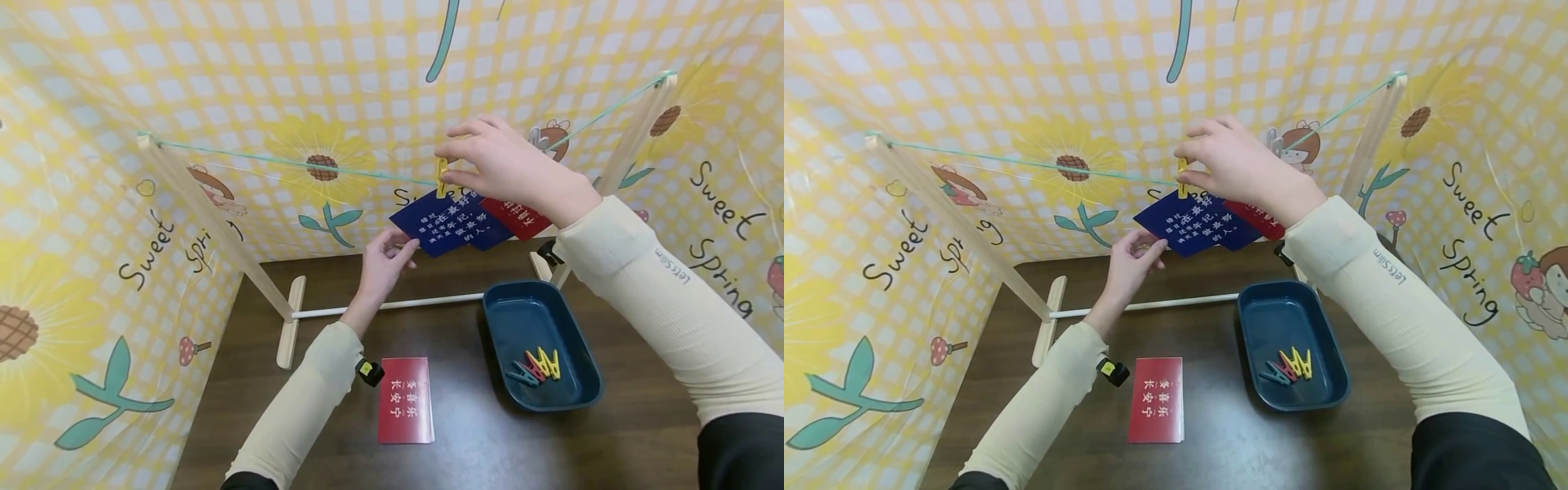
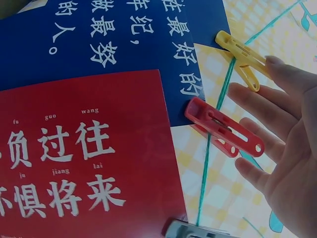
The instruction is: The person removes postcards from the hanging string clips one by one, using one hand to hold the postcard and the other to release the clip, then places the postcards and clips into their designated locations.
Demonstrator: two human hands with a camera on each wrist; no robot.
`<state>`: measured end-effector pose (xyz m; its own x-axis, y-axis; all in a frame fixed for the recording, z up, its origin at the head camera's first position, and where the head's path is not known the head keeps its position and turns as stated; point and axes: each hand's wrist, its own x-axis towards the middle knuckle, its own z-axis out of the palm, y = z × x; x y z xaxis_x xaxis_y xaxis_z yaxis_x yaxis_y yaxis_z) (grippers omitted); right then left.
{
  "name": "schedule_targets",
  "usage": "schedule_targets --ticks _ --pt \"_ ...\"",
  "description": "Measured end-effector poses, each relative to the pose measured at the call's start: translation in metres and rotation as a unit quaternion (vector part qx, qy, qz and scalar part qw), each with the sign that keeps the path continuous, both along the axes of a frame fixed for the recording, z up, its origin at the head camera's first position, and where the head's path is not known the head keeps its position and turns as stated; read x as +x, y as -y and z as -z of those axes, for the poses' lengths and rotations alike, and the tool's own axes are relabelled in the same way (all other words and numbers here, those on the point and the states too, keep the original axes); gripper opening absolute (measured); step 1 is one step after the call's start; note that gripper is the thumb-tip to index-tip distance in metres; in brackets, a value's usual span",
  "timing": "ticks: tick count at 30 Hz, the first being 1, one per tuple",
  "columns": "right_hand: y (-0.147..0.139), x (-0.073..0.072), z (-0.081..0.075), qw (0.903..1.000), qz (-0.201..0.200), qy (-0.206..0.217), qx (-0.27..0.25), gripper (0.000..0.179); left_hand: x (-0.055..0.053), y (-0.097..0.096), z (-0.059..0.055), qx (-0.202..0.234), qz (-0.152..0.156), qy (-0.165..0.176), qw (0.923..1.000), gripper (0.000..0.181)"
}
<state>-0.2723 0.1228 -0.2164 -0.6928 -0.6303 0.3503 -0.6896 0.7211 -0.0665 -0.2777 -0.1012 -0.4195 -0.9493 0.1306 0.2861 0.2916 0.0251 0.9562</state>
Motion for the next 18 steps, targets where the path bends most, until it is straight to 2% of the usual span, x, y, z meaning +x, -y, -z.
schedule_targets --ticks 8,18 --pt "-0.0014 -0.0024 0.0008 0.9998 -0.008 0.006 -0.017 0.032 0.0001 -0.0029 -0.0019 -0.009 -0.014 -0.03 0.9994 0.014" --pt "-0.0043 -0.0014 -0.0028 0.9974 -0.011 0.06 -0.039 0.024 -0.0002 -0.0028 -0.0018 -0.014 -0.024 -0.058 0.9979 0.012"
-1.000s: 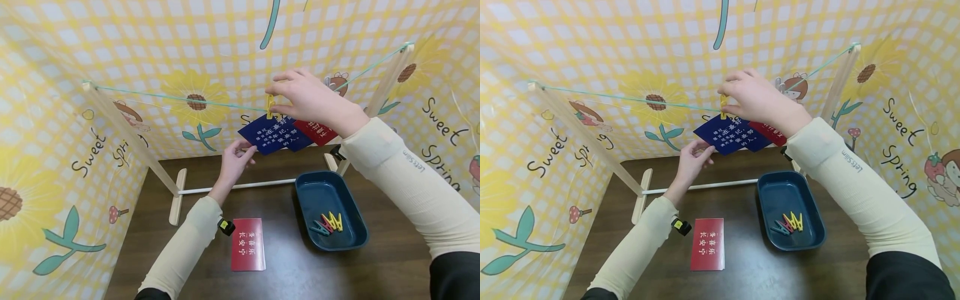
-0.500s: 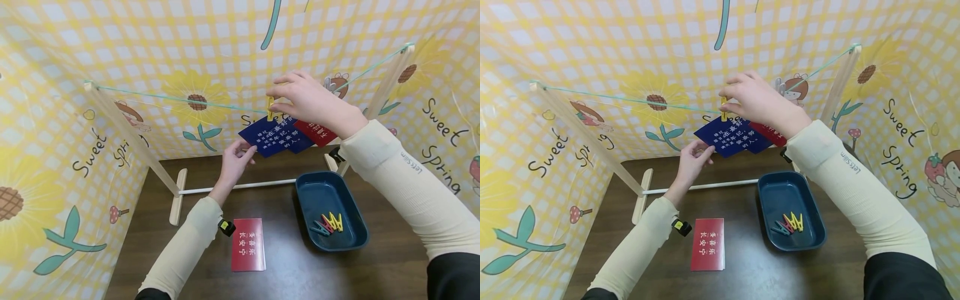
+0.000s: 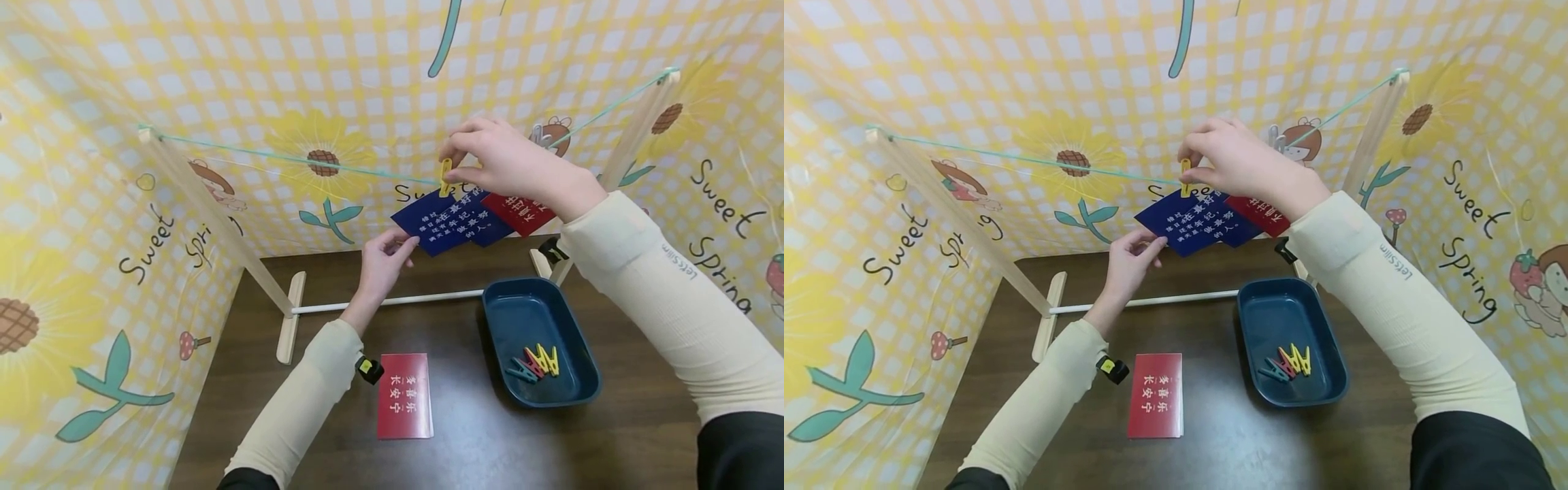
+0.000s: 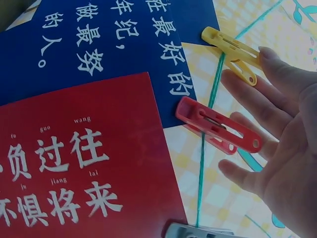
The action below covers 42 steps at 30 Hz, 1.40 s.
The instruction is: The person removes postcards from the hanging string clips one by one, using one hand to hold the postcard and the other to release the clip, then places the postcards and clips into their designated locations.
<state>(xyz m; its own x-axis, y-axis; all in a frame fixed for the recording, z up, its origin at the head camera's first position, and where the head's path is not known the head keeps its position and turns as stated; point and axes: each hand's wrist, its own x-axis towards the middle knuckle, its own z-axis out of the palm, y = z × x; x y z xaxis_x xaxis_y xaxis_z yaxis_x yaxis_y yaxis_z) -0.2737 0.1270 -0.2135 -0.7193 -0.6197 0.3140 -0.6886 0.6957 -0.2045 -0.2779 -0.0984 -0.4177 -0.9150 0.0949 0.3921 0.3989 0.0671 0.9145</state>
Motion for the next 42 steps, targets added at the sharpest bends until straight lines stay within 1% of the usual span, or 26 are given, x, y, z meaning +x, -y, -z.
schedule_targets --ticks 2,5,8,15,18,21,24,26,28,30,33,36,42 --pt "0.0 0.001 0.0 1.0 0.001 0.003 -0.007 0.022 0.0 0.0 0.0 0.004 0.002 -0.005 1.0 0.011" --pt "0.0 0.002 0.001 0.9996 -0.006 -0.006 -0.026 0.02 0.0 0.001 0.0 0.005 -0.001 -0.008 1.0 0.011" --pt "0.0 0.001 0.003 0.9988 -0.017 -0.02 -0.041 0.018 0.001 0.002 0.0 0.005 -0.005 -0.005 1.0 0.012" --pt "0.001 -0.002 0.005 0.9979 -0.022 -0.028 -0.054 0.014 0.003 0.004 -0.002 0.009 -0.011 0.002 0.9999 0.014" --pt "0.0 -0.003 0.006 0.9969 -0.031 -0.034 -0.064 0.013 0.004 0.004 -0.002 0.009 -0.019 0.009 0.9997 0.012" --pt "0.0 -0.003 0.009 0.9954 -0.041 -0.045 -0.074 0.012 0.007 0.004 -0.005 0.016 -0.031 0.018 0.9992 0.011" --pt "0.0 -0.003 0.011 0.993 -0.052 -0.062 -0.086 0.012 0.012 0.003 -0.011 0.023 -0.039 0.023 0.9987 0.011" --pt "0.0 -0.002 0.011 0.9911 -0.056 -0.074 -0.095 0.012 0.015 0.004 -0.015 0.028 -0.038 0.021 0.9986 0.011" --pt "-0.001 -0.002 0.011 0.9893 -0.058 -0.085 -0.103 0.012 0.016 0.004 -0.016 0.03 -0.038 0.019 0.9986 0.011" --pt "-0.001 0.0 0.01 0.9879 -0.058 -0.092 -0.11 0.013 0.015 0.005 -0.014 0.032 -0.04 0.018 0.9985 0.011" --pt "-0.001 0.002 0.009 0.9864 -0.058 -0.098 -0.118 0.015 0.011 0.007 -0.007 0.032 -0.041 0.015 0.9985 0.012" --pt "0.0 0.004 0.011 0.9851 -0.061 -0.104 -0.123 0.016 0.008 0.009 -0.003 0.029 -0.038 0.012 0.9988 0.013" --pt "-0.001 0.006 0.01 0.9818 -0.056 -0.132 -0.124 0.014 0.008 0.012 -0.002 0.019 -0.033 0.004 0.9993 0.015"
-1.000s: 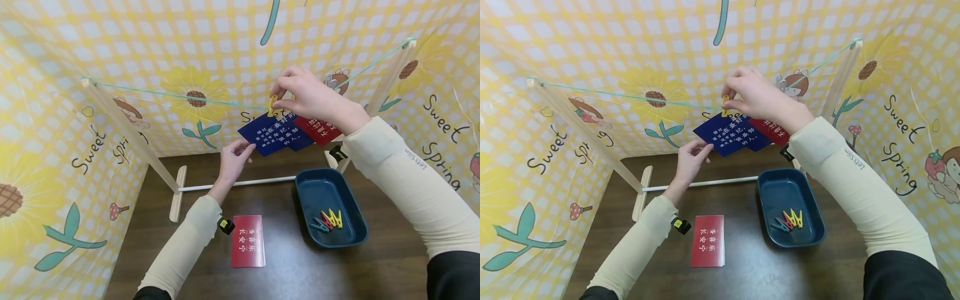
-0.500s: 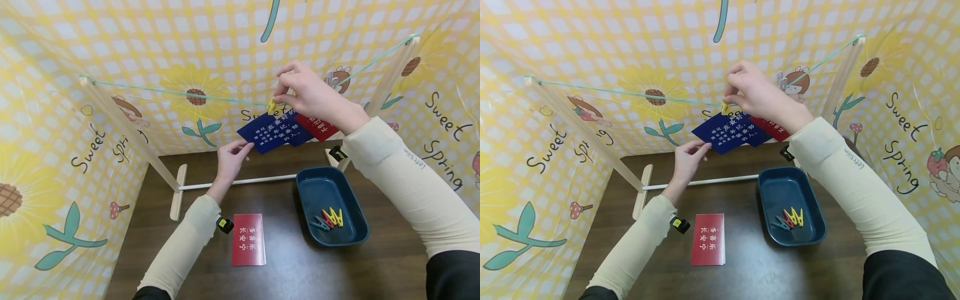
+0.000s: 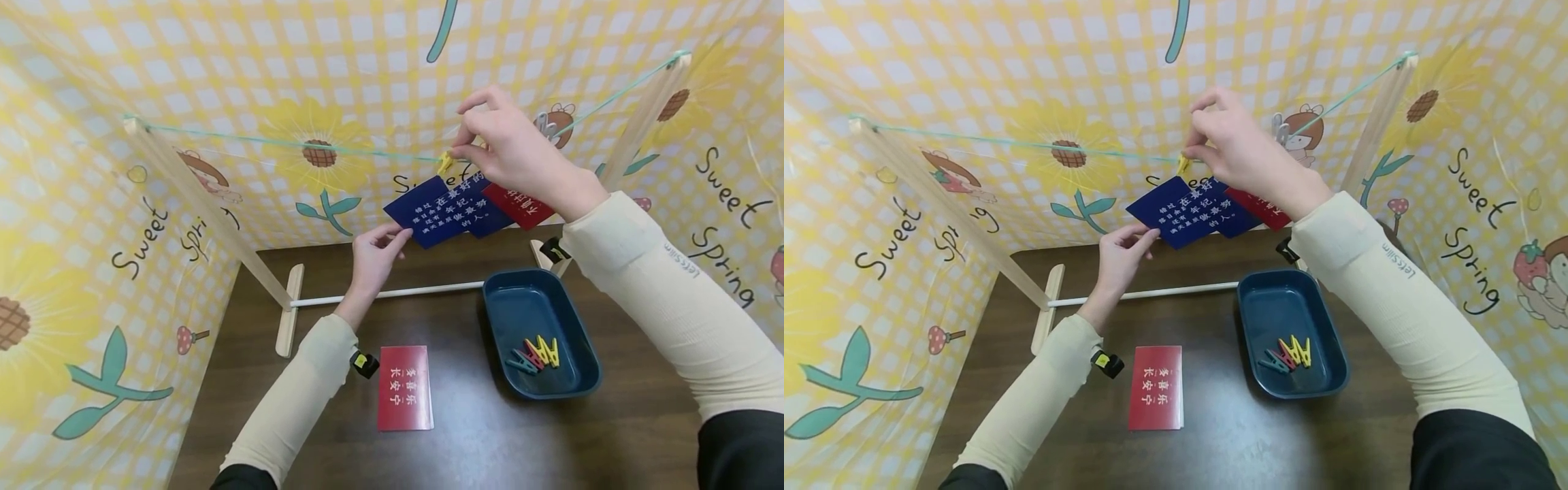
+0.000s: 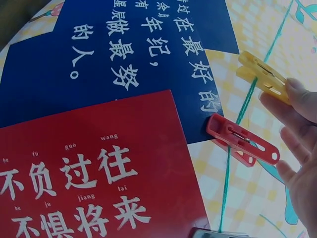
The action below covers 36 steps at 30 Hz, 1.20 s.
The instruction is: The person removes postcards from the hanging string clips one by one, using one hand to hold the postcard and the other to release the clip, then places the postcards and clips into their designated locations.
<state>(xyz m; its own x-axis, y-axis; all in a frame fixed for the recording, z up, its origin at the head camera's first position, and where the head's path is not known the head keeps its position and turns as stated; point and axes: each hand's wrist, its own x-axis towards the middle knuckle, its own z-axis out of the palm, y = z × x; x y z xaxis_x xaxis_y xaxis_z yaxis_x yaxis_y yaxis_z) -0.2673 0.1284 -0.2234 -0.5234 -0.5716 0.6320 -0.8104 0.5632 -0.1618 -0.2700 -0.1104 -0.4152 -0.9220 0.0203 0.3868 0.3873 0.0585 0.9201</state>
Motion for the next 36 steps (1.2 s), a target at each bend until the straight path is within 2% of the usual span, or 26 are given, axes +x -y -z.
schedule_targets --ticks 7,16,25,36 --pt "-0.001 0.0024 -0.0024 0.9999 0.002 -0.009 -0.004 0.013 -0.0003 0.0005 -0.0014 -0.008 -0.003 0.002 1.0 0.014" --pt "-0.0023 0.0013 -0.0039 0.9977 -0.02 -0.064 -0.005 0.015 -0.001 0.0019 -0.0016 -0.012 -0.001 -0.01 0.9999 0.014" --pt "-0.0009 0.0047 -0.0029 0.9978 -0.012 -0.062 -0.021 0.014 0.0011 0.004 -0.0021 -0.014 0.004 -0.017 0.9998 0.013" --pt "-0.0042 0.0069 -0.0017 0.9924 -0.022 -0.12 -0.019 0.016 0.0025 0.0078 -0.002 -0.015 0.001 -0.014 0.9998 0.012"
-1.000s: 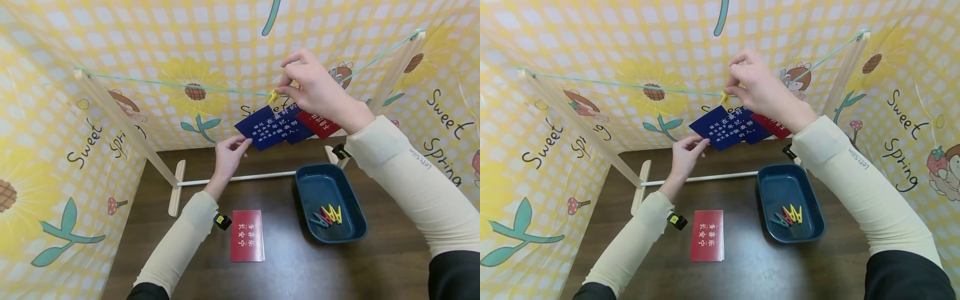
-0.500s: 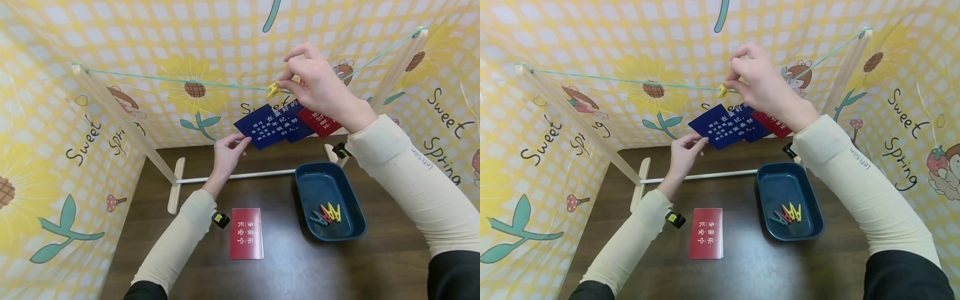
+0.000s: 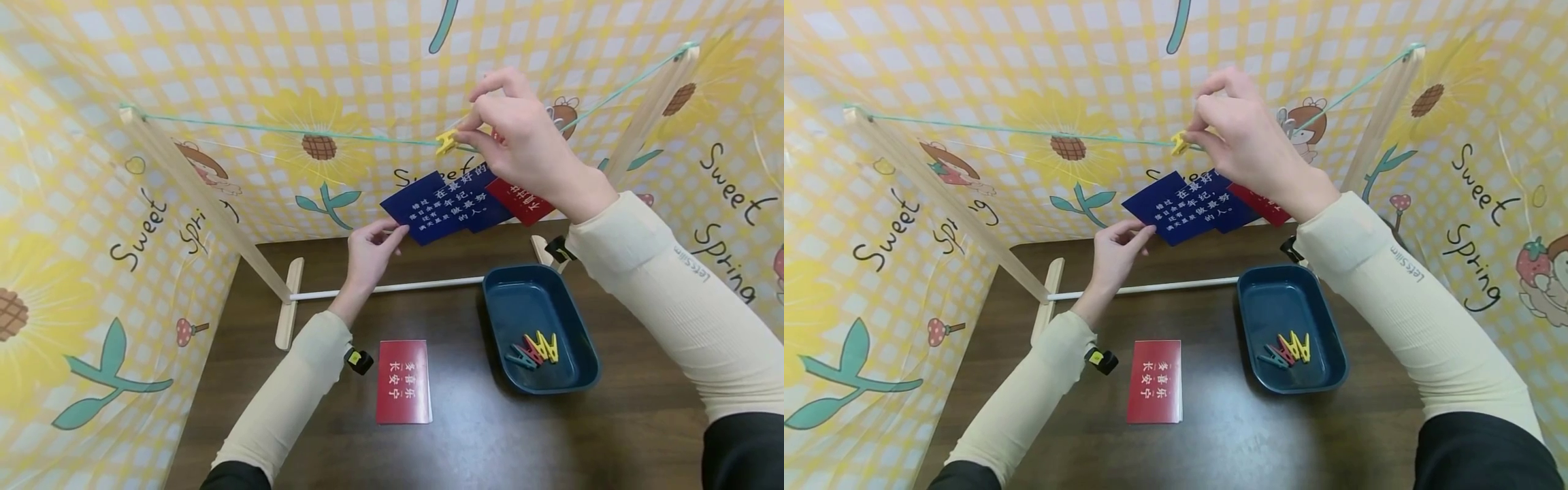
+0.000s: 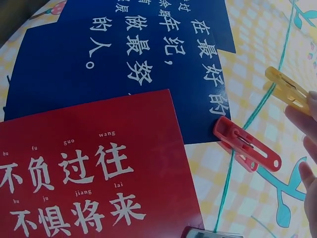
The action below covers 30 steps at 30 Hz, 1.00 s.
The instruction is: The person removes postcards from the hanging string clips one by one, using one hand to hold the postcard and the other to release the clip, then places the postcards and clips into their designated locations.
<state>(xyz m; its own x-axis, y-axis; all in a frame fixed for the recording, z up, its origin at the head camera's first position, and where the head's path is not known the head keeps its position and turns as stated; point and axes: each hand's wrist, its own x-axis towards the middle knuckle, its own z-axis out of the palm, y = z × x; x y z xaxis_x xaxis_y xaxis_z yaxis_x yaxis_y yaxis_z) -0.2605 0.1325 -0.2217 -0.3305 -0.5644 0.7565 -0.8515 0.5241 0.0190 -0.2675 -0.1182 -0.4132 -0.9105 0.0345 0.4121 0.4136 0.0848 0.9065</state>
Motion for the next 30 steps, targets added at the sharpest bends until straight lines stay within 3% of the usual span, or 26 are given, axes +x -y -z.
schedule_targets --ticks 8,17,30 --pt "-0.001 0.003 0.0 0.9995 -0.017 -0.023 -0.014 0.013 0.004 0.002 -0.002 -0.001 -0.004 0.008 1.0 0.014" --pt "-0.001 0.011 0.005 0.999 -0.025 -0.003 -0.037 0.009 0.007 0.003 -0.003 -0.011 -0.015 0.022 0.9996 0.012" --pt "-0.009 0.016 0.017 0.9996 -0.015 0.007 -0.023 0.01 0.008 0.012 0.004 -0.007 -0.01 0.001 0.9999 0.013"
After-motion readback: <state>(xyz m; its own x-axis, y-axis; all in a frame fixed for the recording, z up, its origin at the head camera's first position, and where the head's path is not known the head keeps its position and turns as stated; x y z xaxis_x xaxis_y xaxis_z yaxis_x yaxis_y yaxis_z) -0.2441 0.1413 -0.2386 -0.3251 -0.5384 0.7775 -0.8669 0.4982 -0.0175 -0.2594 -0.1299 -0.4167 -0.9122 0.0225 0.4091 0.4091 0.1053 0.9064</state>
